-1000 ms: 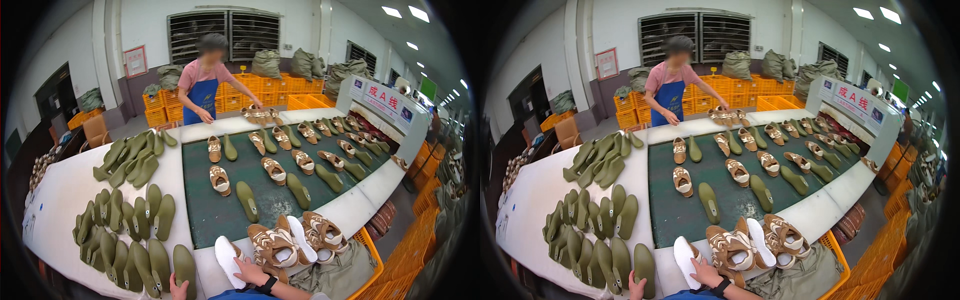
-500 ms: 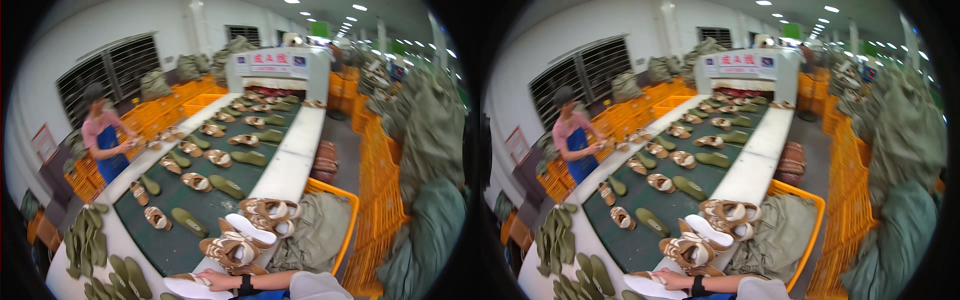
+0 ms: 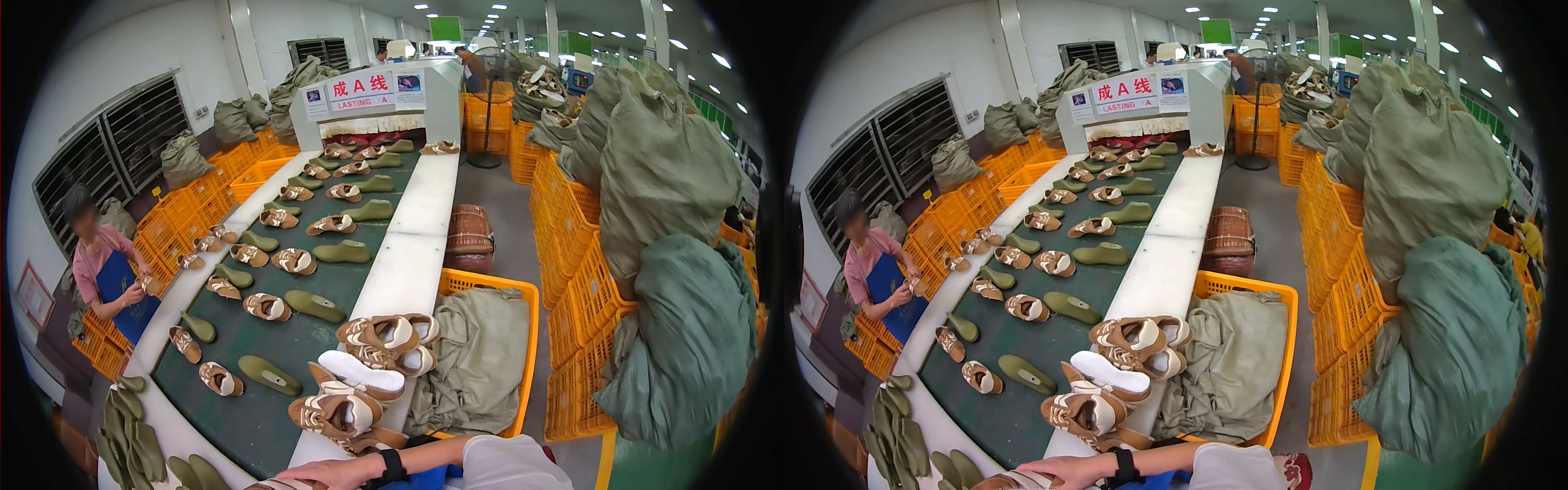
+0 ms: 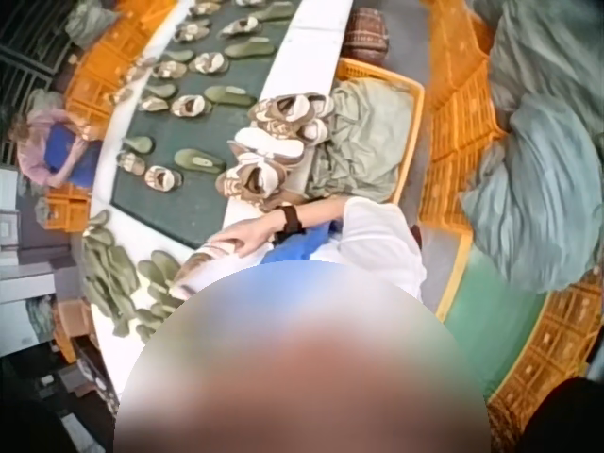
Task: The person inserts green shoe lasts into brown canvas shoes on a conveyor belt. They repeatedly pick up a shoe, place a last inside, and set the shoe back on the belt. A coworker across the table performs the same task.
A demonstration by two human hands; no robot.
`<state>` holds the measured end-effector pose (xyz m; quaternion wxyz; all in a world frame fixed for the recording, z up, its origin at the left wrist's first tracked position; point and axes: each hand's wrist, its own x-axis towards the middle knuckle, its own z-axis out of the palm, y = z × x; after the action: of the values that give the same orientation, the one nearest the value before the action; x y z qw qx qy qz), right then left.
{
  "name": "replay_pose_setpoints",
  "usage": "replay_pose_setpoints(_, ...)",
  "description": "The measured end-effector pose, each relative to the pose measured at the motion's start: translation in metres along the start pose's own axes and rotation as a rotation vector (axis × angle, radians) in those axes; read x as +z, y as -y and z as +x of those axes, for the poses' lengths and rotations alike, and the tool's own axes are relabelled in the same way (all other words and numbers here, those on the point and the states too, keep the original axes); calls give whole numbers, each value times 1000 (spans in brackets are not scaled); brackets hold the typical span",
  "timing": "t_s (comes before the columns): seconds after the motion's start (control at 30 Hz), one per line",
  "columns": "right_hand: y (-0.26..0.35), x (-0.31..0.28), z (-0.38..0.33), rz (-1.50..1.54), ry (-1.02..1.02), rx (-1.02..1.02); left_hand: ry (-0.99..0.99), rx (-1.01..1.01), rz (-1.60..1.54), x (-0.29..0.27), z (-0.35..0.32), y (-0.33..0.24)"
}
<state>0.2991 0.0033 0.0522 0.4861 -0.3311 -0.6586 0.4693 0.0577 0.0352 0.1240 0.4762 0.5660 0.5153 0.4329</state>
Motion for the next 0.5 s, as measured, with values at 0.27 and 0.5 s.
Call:
replay_pose_setpoints(0.27,-25,6,-8,-163,127,127,-22,-17,25,-12,-3,-17)
replay_pose_setpoints(0.5,-35,11,0,-168,216,70,-88,25,87,-25,-10,-18)
